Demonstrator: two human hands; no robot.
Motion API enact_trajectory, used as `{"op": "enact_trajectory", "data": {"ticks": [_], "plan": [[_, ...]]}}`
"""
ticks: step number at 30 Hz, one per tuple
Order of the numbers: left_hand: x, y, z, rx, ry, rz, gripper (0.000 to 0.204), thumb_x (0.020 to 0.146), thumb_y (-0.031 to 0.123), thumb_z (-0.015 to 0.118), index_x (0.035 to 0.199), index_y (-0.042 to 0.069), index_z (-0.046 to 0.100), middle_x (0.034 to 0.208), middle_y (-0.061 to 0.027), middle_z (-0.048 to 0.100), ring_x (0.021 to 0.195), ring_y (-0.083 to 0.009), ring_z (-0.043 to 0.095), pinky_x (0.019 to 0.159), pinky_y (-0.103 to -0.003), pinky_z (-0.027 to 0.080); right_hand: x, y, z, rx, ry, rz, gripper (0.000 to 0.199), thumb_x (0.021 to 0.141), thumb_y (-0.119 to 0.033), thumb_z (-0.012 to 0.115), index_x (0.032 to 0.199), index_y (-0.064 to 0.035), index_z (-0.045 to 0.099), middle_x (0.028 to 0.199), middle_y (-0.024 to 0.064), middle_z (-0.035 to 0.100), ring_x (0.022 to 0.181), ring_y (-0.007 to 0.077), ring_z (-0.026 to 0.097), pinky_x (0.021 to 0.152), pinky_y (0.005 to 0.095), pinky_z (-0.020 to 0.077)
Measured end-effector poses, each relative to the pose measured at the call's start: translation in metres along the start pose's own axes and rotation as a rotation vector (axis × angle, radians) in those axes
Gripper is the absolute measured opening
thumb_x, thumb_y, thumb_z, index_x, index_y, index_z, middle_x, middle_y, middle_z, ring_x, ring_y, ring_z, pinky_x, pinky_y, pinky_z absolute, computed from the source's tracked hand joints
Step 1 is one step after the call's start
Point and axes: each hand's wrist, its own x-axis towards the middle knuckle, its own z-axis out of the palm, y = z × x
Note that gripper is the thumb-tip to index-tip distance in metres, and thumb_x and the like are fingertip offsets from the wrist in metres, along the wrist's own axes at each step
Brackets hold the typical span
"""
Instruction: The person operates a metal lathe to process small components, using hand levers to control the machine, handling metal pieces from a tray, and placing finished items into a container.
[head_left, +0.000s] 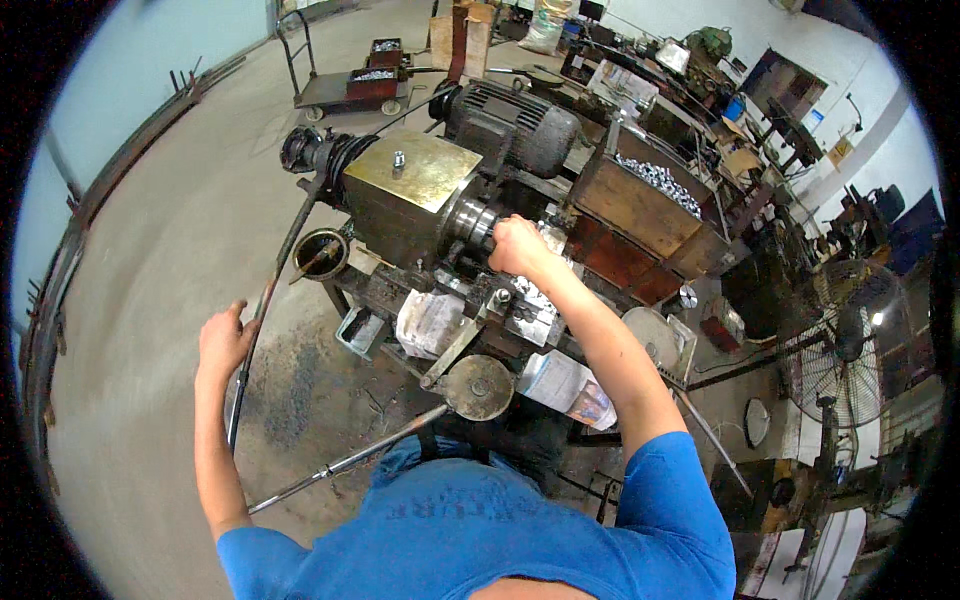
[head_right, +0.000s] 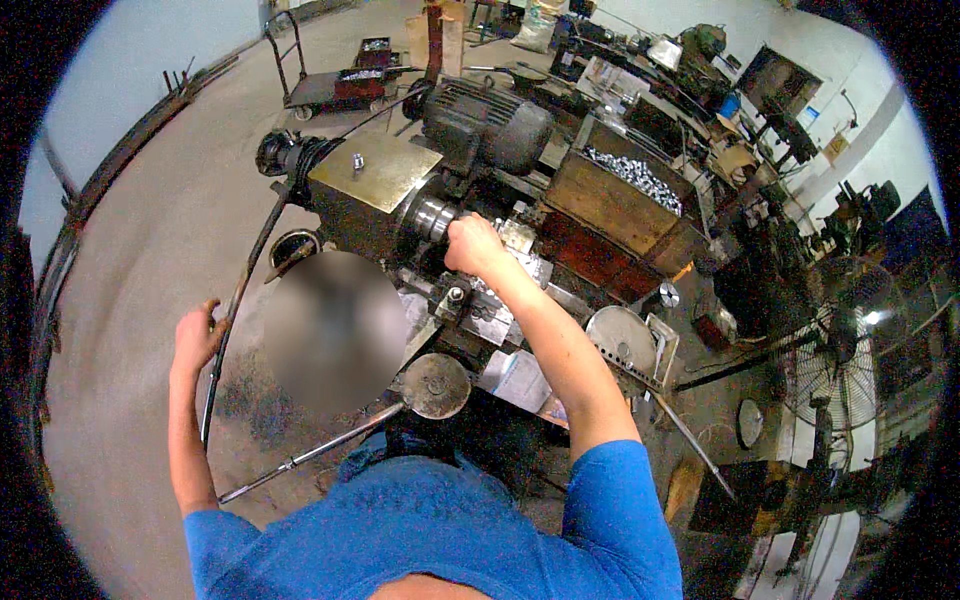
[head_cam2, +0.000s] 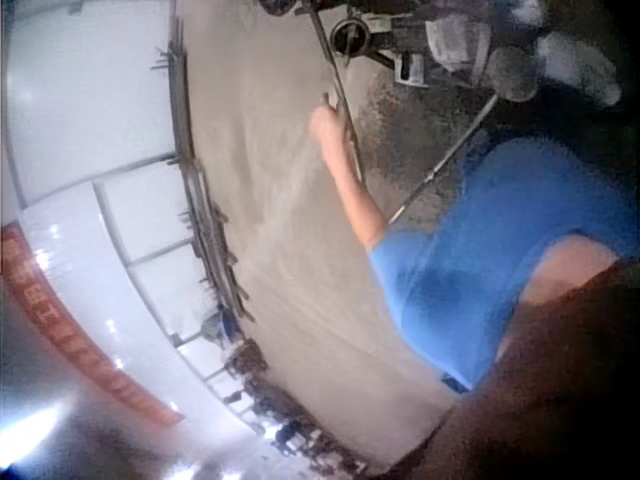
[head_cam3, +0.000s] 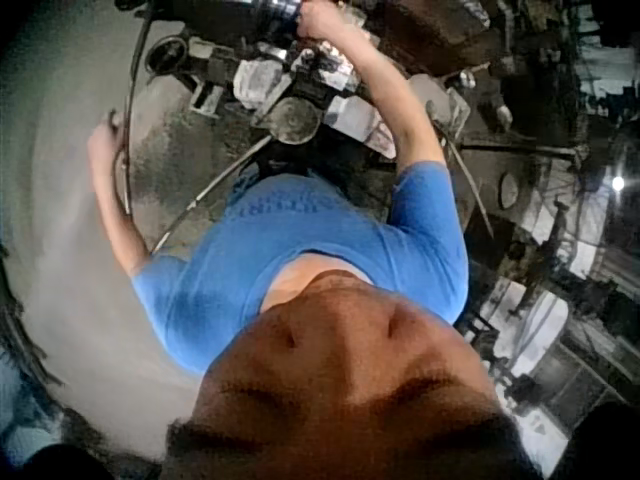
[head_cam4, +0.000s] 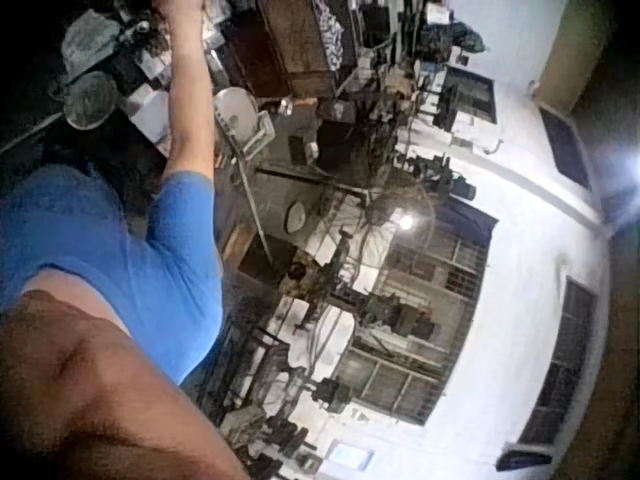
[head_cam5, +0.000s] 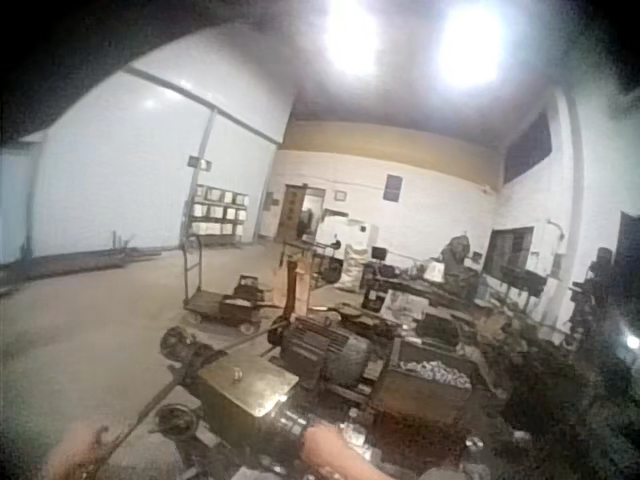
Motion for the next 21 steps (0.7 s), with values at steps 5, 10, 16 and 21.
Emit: {"op": "enact_trajectory", "data": {"ticks": [5, 10, 16, 21], "plan": [[-0.025, -0.014, 0.030, -0.367, -0.135, -0.235, 0.035, 0.072, 0.026, 0.065, 0.095, 0.000, 0.057, 0.071, -0.0191, 0.060, 0.072, -0.0345, 0.060, 0.064, -0.042, 0.046, 0.004, 0.012, 0.014, 0.149, 0.105, -0.001, 0.022, 0.051, -0.015, 0.061, 0.064, 0.0032, 0.061, 0.076, 0.0230, 0.060, 0.078, 0.0382, 0.056, 0.074, 0.0404, 0.0478], [-0.025, -0.019, 0.054, -0.098, -0.001, -0.160, 0.029, 0.073, 0.020, 0.062, 0.094, 0.000, 0.057, 0.074, -0.0222, 0.059, 0.074, -0.0373, 0.059, 0.064, -0.042, 0.047, 0.009, 0.000, 0.007, 0.286, -0.002, 0.093, 0.025, 0.052, -0.015, 0.059, 0.064, 0.0078, 0.059, 0.073, 0.0266, 0.059, 0.073, 0.0412, 0.058, 0.070, 0.0423, 0.0488], [0.013, -0.115, 0.056, 0.270, 0.136, -0.084, 0.021, 0.069, 0.016, 0.059, 0.086, 0.005, 0.061, 0.072, -0.0166, 0.062, 0.067, -0.0331, 0.060, 0.058, -0.042, 0.047, 0.013, -0.008, -0.010, 0.328, 0.068, 0.257, 0.024, 0.054, -0.016, 0.057, 0.066, 0.0047, 0.062, 0.065, 0.0251, 0.058, 0.067, 0.0391, 0.060, 0.066, 0.0388, 0.0487], [0.079, -0.181, 0.039, 0.514, 0.108, -0.032, 0.009, 0.071, 0.010, 0.055, 0.080, 0.006, 0.056, 0.069, -0.0157, 0.061, 0.065, -0.0329, 0.060, 0.059, -0.043, 0.048, 0.016, -0.011, -0.016, 0.250, 0.097, 0.197, 0.022, 0.053, -0.016, 0.059, 0.063, 0.0026, 0.061, 0.090, 0.0243, 0.059, 0.076, 0.0405, 0.058, 0.072, 0.0415, 0.0486]]}}
